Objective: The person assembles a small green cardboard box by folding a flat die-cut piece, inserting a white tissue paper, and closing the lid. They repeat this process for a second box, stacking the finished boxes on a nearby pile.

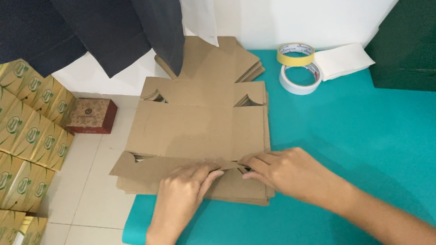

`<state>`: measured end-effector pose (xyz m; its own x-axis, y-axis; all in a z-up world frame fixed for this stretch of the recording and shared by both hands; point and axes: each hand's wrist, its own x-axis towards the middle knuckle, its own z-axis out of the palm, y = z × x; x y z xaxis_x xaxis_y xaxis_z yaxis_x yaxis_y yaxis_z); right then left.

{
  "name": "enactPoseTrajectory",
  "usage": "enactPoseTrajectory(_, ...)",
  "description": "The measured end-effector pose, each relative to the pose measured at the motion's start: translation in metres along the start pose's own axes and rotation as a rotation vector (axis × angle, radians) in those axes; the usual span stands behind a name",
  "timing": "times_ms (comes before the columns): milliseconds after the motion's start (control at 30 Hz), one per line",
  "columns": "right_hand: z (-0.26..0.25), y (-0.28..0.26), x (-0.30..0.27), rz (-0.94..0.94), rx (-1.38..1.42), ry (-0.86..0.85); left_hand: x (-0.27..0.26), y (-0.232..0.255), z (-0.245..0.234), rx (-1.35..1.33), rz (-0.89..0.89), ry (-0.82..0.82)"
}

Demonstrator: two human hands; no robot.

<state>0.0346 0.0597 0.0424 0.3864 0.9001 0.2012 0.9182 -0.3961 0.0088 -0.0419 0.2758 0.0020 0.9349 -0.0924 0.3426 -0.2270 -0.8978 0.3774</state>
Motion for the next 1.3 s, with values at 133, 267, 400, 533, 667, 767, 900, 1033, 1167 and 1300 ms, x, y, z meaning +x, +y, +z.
enactPoseTrajectory(133, 0.011, 0.008, -0.007, 0.049, -0.006, -0.001, -0.004, -0.004, 0.005, -0.007, 0.011, -0.018)
enactPoseTrajectory(267, 0.031, 0.016, -0.015, 0.058, 0.037, 0.189, -0.009, -0.008, 0.011, -0.021, 0.141, 0.105)
enactPoseTrajectory(400, 0.029, 0.012, -0.021, -0.057, -0.01, 0.43, -0.015, -0.021, 0.015, 0.078, 0.286, 0.187)
enactPoseTrajectory(533, 0.025, 0.005, -0.031, -0.137, -0.033, 0.472, -0.022, -0.041, 0.029, 0.298, 0.252, 0.209)
enactPoseTrajectory(667, 0.015, 0.0, -0.043, -0.187, -0.023, 0.466, -0.025, -0.021, 0.017, 0.492, 0.316, 0.364)
enactPoseTrajectory(767, 0.013, -0.001, -0.059, -0.125, 0.094, 0.429, -0.032, -0.003, 0.012, 0.566, 0.347, 0.459)
enactPoseTrajectory(900, 0.009, 0.003, -0.085, 0.067, 0.202, 0.382, -0.039, 0.021, 0.004, 0.574, 0.403, 0.564)
enactPoseTrajectory(1033, 0.018, 0.017, -0.124, 0.203, 0.155, 0.383, -0.052, 0.053, -0.001, 0.521, 0.457, 0.551)
enactPoseTrajectory(1167, 0.012, 0.009, -0.176, 0.253, 0.134, 0.401, -0.07, 0.09, 0.012, 0.511, 0.61, 0.525)
enactPoseTrajectory(1300, 0.004, -0.008, -0.228, 0.368, 0.118, 0.425, -0.088, 0.119, 0.068, 0.571, 0.785, 0.519)
